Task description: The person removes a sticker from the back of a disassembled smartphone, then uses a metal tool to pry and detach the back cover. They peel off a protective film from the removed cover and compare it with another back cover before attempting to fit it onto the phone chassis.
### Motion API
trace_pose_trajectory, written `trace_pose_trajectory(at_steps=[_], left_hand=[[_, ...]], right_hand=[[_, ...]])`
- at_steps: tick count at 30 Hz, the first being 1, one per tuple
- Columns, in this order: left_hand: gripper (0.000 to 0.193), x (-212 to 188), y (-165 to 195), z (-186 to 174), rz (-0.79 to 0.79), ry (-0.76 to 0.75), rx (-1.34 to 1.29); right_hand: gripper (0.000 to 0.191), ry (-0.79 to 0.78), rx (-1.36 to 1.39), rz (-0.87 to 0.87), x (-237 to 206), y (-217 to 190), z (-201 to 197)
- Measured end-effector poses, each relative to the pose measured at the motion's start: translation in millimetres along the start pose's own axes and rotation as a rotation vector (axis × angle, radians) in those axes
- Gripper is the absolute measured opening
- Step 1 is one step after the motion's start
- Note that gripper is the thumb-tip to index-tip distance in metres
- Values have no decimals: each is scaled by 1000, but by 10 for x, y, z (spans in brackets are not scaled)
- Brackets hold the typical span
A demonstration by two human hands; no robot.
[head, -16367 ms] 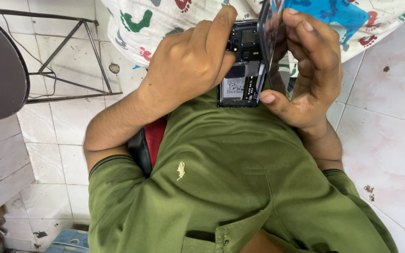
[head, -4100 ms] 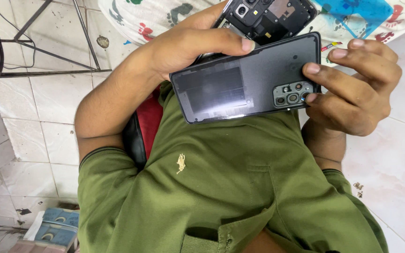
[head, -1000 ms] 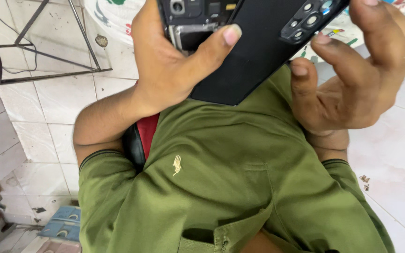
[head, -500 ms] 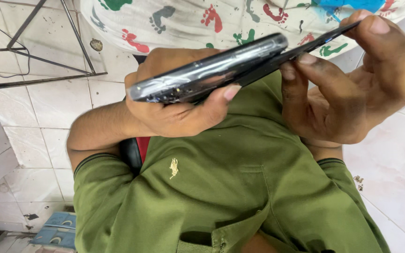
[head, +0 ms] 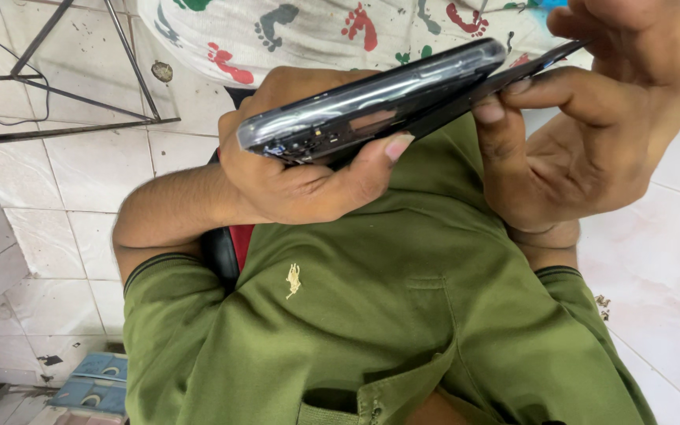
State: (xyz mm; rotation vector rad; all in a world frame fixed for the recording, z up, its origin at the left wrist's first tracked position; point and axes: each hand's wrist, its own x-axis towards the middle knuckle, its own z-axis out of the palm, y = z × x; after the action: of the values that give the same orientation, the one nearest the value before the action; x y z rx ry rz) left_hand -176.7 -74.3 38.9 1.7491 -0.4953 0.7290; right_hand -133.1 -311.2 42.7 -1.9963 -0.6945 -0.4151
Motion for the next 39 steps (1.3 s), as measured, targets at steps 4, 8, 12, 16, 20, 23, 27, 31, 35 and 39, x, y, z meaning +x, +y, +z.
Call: trace_pose_trajectory(at_steps=[4, 8, 12, 16, 20, 23, 27, 31, 35, 39], left_hand=[[28, 26, 32, -5, -42, -2, 30], [30, 35, 42, -18, -76, -24, 44], [35, 22, 34, -14, -151, -38, -38], [39, 41, 15, 6, -165, -42, -72], [39, 80, 26, 49, -196, -74, -31], [41, 121, -13, 76, -210, -129, -38], [45, 142, -104, 107, -278, -196, -97], [54, 120, -196, 123, -320, -198, -136], [55, 107, -273, 175, -385, -180, -216], [45, 117, -296, 209, -392, -171, -269]], right_hand=[[25, 23, 54, 58, 10, -8, 27], [25, 24, 106, 14, 46, 77, 35], [25, 86, 132, -38, 51, 126, 89], [35, 136, 208, -39, 50, 96, 132], [39, 163, 318, 34, 88, 131, 142], [39, 164, 403, 119, 116, 205, 136], [38, 163, 466, 181, 132, 285, 133], [37, 161, 505, 232, 148, 341, 138], [37, 155, 532, 270, 140, 387, 141], [36, 164, 552, 298, 107, 443, 137]])
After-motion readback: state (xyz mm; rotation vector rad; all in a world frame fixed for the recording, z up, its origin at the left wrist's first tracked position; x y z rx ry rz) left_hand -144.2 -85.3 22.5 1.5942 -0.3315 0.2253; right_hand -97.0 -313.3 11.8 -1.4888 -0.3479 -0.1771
